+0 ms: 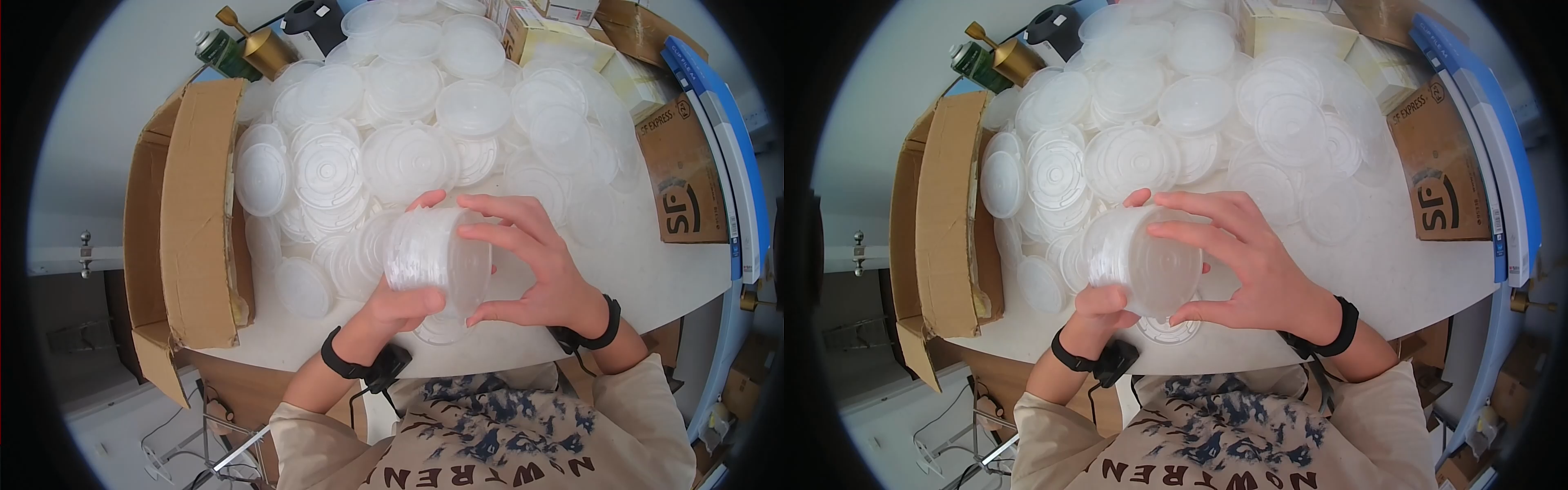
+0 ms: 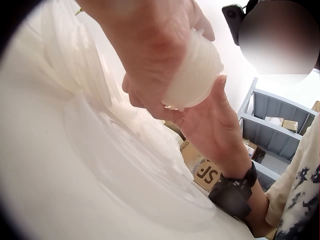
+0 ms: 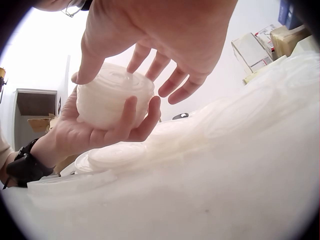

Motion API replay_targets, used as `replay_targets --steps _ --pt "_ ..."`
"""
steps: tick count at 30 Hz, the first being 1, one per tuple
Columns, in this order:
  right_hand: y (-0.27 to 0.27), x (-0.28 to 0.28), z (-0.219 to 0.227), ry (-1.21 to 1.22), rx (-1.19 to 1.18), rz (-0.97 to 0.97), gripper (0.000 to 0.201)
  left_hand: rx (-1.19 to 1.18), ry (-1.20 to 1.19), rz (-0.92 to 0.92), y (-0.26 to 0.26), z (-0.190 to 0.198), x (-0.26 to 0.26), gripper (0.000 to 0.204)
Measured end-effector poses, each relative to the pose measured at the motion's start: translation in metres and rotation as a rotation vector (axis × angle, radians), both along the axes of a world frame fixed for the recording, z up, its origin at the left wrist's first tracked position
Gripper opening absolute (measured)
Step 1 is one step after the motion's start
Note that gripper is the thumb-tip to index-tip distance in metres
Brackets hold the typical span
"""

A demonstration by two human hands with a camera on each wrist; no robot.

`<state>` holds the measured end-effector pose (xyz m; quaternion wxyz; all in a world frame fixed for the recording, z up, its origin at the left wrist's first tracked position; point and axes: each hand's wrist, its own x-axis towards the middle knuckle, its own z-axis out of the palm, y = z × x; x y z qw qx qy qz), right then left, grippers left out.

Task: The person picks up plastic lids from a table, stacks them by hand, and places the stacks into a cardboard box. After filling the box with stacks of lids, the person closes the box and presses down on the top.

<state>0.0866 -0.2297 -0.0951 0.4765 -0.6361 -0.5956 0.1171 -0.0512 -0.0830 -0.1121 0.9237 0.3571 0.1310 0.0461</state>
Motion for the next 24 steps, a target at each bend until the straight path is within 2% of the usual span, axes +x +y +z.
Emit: replay_targets --steps 10,12,13,15,16,18,19,21,24 --pt "0.001 -0.001 0.000 -0.104 0.008 0.020 0.079 0.072 0.029 0.029 0.003 0.001 -0.003 0.112" --pt "0.002 -0.008 0.001 0.206 0.016 -0.077 0.078 0.132 -0.020 0.087 0.004 0.004 -0.006 0.114" --pt "0.001 -0.009 0.001 0.206 0.016 -0.078 0.078 0.132 -0.020 0.086 0.006 0.004 -0.007 0.114" --pt "-0.004 -0.008 -0.001 0.216 -0.226 -0.067 0.077 0.124 -0.137 0.195 0.011 0.004 -0.008 0.116" --pt "-0.004 -0.007 -0.001 0.215 -0.226 -0.063 0.077 0.125 -0.137 0.198 0.012 0.004 -0.009 0.116" --pt "-0.004 -0.003 -0.002 -0.023 -0.383 0.153 0.075 0.135 -0.197 0.232 0.014 0.002 -0.011 0.117" --pt "-0.005 -0.003 -0.003 -0.025 -0.383 0.158 0.075 0.135 -0.198 0.237 0.015 0.002 -0.011 0.117" --pt "-0.005 -0.005 -0.004 -0.187 -0.332 0.349 0.076 0.159 -0.216 0.223 0.016 0.003 -0.010 0.118" --pt "-0.007 -0.008 -0.003 -0.273 -0.325 0.407 0.076 0.136 -0.169 0.217 0.014 0.007 -0.011 0.118"
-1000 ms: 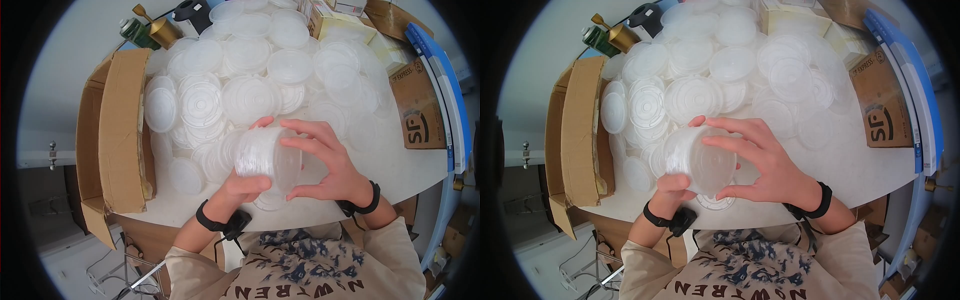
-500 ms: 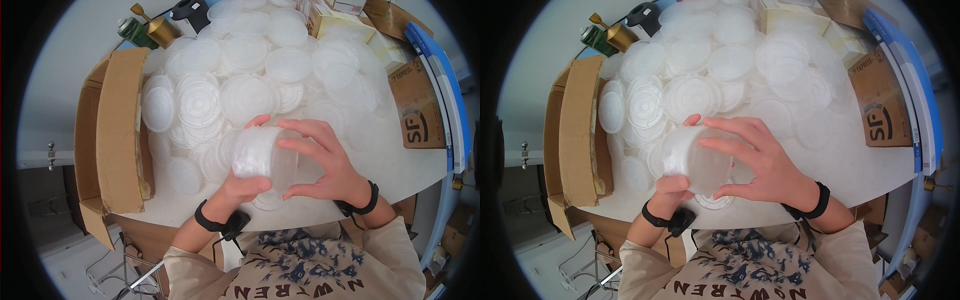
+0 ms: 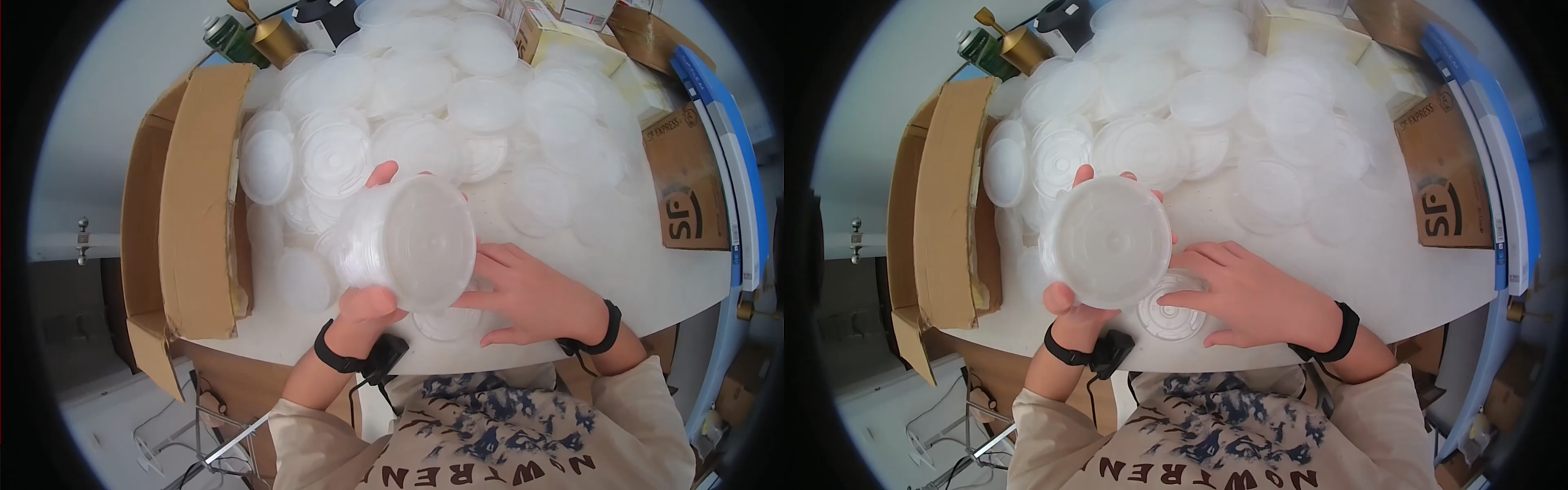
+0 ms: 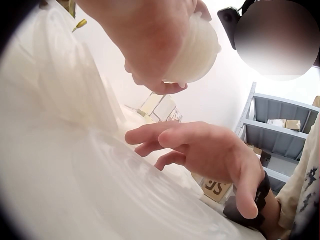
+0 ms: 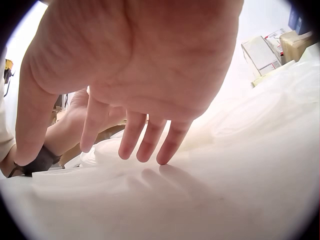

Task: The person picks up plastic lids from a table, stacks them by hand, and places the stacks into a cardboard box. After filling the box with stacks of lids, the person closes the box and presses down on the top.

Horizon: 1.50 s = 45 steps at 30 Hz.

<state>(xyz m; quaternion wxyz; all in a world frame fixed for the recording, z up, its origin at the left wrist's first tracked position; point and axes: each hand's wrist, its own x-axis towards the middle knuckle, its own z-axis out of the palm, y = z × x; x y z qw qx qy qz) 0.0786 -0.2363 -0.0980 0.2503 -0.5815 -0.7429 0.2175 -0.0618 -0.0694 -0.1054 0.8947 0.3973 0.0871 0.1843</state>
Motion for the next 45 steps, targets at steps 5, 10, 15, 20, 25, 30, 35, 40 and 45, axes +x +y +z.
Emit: replay_targets --steps 5,10,15,20,25,30,35,40,45 --pt "0.001 -0.004 -0.001 -0.073 -0.049 -0.025 0.077 -0.010 -0.004 -0.018 0.000 -0.002 0.000 0.119" --pt "0.000 -0.004 -0.003 -0.089 -0.013 -0.002 0.076 -0.006 -0.022 -0.021 -0.001 -0.003 0.001 0.119" --pt "-0.001 -0.006 -0.004 -0.075 -0.017 -0.047 0.074 0.027 -0.002 -0.015 -0.001 -0.004 0.002 0.119" --pt "-0.001 -0.004 -0.001 -0.083 -0.041 0.042 0.077 0.013 -0.004 0.000 -0.004 -0.001 0.002 0.117" --pt "-0.001 -0.009 -0.005 -0.105 -0.010 0.084 0.077 0.011 -0.013 -0.008 -0.003 -0.002 0.003 0.117" --pt "0.001 -0.011 -0.002 -0.144 -0.007 0.069 0.076 0.011 -0.021 -0.012 -0.003 -0.002 0.003 0.116" --pt "0.001 -0.011 -0.007 -0.070 0.019 0.063 0.077 -0.001 -0.014 -0.005 -0.004 0.001 0.003 0.116" --pt "0.002 -0.002 0.001 0.091 0.000 0.036 0.078 -0.147 -0.096 0.030 0.002 -0.002 0.000 0.112" --pt "0.001 0.009 0.011 0.285 0.050 -0.221 0.087 0.066 -0.093 0.257 0.013 0.000 -0.002 0.107"
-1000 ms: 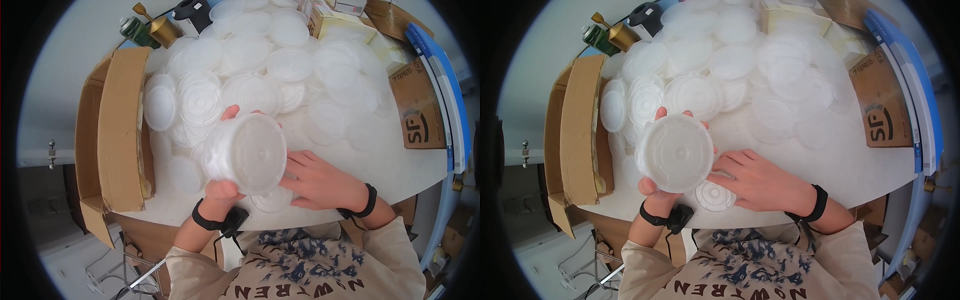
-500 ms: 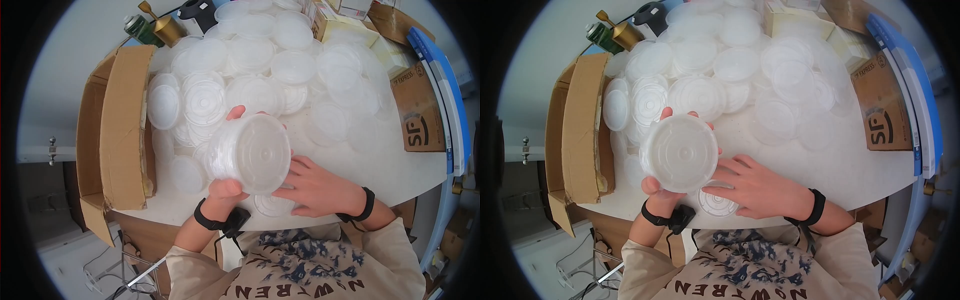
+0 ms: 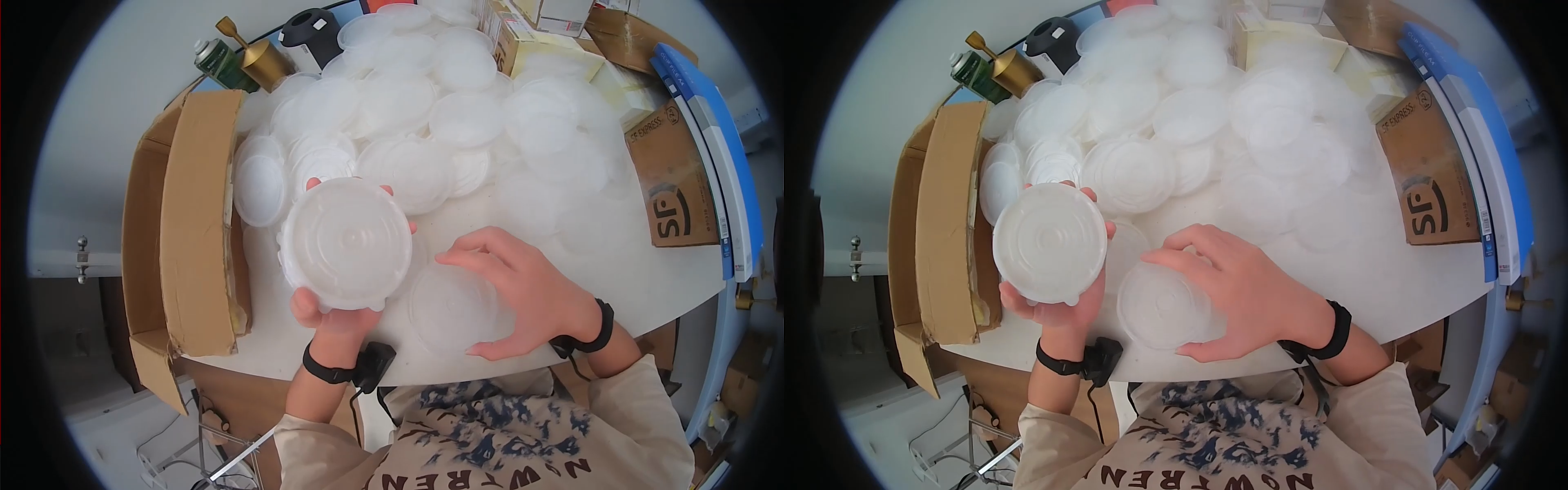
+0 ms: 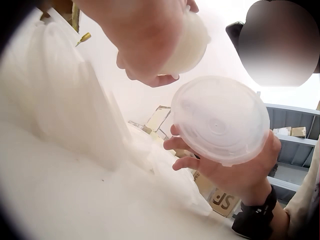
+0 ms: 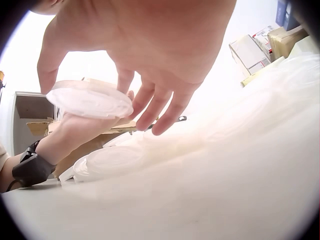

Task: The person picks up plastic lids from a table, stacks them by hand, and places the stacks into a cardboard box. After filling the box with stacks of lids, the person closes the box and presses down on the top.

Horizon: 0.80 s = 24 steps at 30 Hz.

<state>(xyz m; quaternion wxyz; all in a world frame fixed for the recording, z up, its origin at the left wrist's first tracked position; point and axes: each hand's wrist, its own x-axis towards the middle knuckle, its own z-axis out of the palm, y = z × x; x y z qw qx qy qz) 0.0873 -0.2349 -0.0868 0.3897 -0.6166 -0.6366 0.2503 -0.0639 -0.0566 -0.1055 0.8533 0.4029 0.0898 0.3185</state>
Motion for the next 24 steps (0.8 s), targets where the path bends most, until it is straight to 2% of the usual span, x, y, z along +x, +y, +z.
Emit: replay_targets --steps 4,6,10,12,19,24 --pt "0.001 0.004 -0.008 0.117 0.180 -0.133 0.092 -0.032 -0.049 -0.018 0.002 0.001 -0.001 0.107" --pt "0.000 0.007 -0.012 0.140 0.279 -0.224 0.096 -0.208 -0.116 -0.110 -0.002 0.004 0.000 0.112" --pt "-0.001 0.004 -0.015 0.182 0.312 -0.264 0.097 -0.159 0.017 -0.249 -0.011 0.006 0.002 0.115" --pt "0.001 -0.001 -0.018 0.296 0.359 -0.236 0.100 -0.076 0.083 -0.310 -0.017 0.003 0.005 0.116" --pt "0.002 -0.007 -0.013 0.175 0.332 -0.170 0.102 -0.057 0.072 -0.374 -0.023 -0.008 0.010 0.115" --pt "0.001 -0.006 -0.004 0.085 0.265 -0.183 0.099 -0.046 0.170 -0.419 -0.022 -0.012 0.008 0.114"
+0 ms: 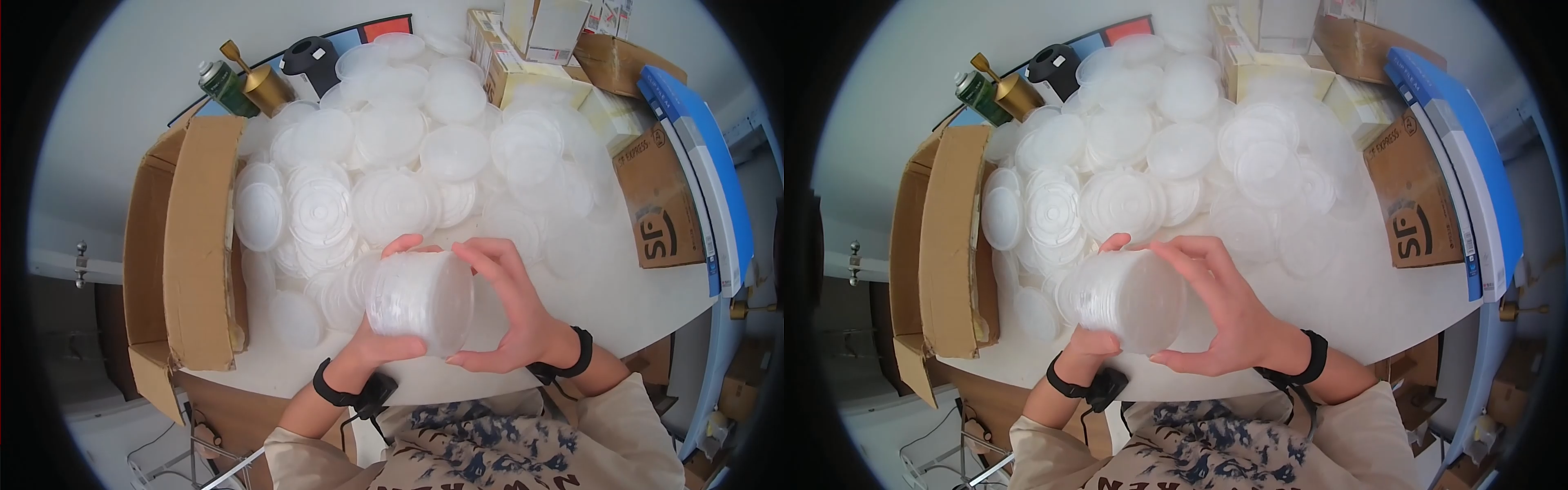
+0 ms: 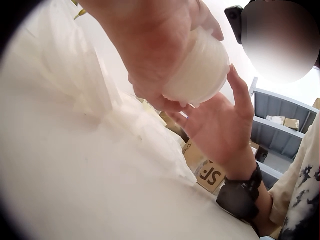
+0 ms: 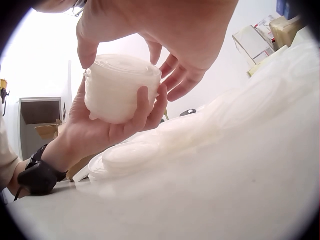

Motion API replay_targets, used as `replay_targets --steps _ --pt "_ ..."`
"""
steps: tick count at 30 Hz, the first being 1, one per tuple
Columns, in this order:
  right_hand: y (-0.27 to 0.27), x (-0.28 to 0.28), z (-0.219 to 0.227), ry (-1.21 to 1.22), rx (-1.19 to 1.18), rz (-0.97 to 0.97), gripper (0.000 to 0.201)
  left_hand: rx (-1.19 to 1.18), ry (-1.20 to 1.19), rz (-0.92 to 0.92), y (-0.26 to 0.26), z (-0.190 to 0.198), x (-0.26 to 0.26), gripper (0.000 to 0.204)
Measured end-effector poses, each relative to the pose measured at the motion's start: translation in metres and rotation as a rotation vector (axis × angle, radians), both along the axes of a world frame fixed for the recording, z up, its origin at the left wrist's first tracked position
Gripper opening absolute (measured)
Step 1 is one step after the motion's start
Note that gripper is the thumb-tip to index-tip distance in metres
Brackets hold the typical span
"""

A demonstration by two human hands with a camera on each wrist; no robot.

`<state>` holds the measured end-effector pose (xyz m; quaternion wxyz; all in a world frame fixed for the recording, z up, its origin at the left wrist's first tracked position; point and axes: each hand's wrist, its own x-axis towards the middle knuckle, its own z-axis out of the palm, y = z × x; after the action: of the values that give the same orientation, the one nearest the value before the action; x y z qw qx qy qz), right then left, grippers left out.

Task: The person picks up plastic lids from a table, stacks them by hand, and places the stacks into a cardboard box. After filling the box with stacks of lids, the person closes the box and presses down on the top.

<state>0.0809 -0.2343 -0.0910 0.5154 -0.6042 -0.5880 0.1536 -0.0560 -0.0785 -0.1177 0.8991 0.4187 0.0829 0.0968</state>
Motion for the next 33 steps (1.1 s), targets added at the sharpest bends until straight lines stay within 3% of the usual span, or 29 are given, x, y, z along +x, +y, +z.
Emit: replay_targets --steps 33 --pt "0.0007 0.0007 -0.0022 0.007 -0.054 -0.030 0.098 -0.002 0.050 0.009 0.0018 -0.0010 0.0021 0.117"
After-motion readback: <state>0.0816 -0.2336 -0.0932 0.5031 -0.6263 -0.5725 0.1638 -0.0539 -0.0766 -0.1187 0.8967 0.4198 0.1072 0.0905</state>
